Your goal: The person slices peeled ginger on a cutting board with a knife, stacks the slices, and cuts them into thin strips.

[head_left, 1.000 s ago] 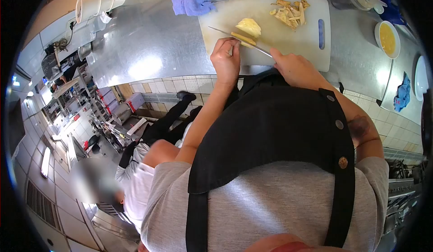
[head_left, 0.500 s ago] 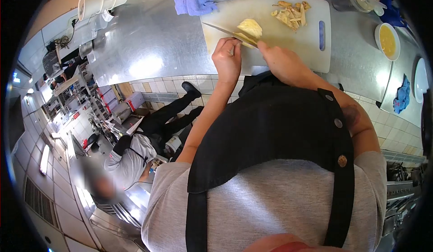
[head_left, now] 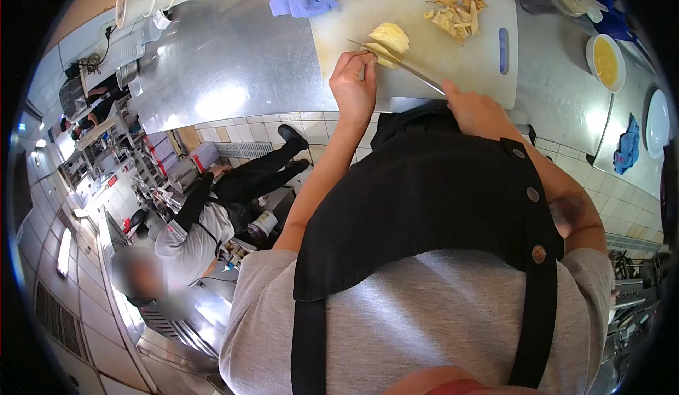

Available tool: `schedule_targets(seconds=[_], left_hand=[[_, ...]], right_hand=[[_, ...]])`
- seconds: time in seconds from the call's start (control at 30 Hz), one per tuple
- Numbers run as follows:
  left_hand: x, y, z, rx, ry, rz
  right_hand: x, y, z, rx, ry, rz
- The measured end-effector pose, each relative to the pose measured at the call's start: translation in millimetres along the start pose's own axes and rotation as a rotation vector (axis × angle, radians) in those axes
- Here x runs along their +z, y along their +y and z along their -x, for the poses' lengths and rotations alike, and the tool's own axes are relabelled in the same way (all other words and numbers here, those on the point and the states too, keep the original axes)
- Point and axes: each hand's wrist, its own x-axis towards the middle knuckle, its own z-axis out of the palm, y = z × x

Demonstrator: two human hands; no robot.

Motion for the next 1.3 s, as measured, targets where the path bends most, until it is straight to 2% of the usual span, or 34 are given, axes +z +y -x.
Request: schedule_targets(seconds=[0.33, 0.47, 0.97, 1.3], left_hand=[[1.3, -2.6, 3.3, -0.007, 0.001, 0.001], [2.6, -3.6, 4.8, -0.003, 0.023, 0.012], [2.8, -3.5, 5.4, -0.040, 0.030, 0.039], [0.8, -2.0, 7.0, -0.039, 0.023, -0.002]], right_hand=[[31.8, 15.3, -43.3, -0.133, 0.167, -0.050], [23.8, 12.0, -37.8, -0.126, 0.136, -0.092], [27.4, 9.6, -22.6, -0.179, 0.244, -0.040], [5.1, -1.1, 14.7, -0.091, 0.129, -0.071]])
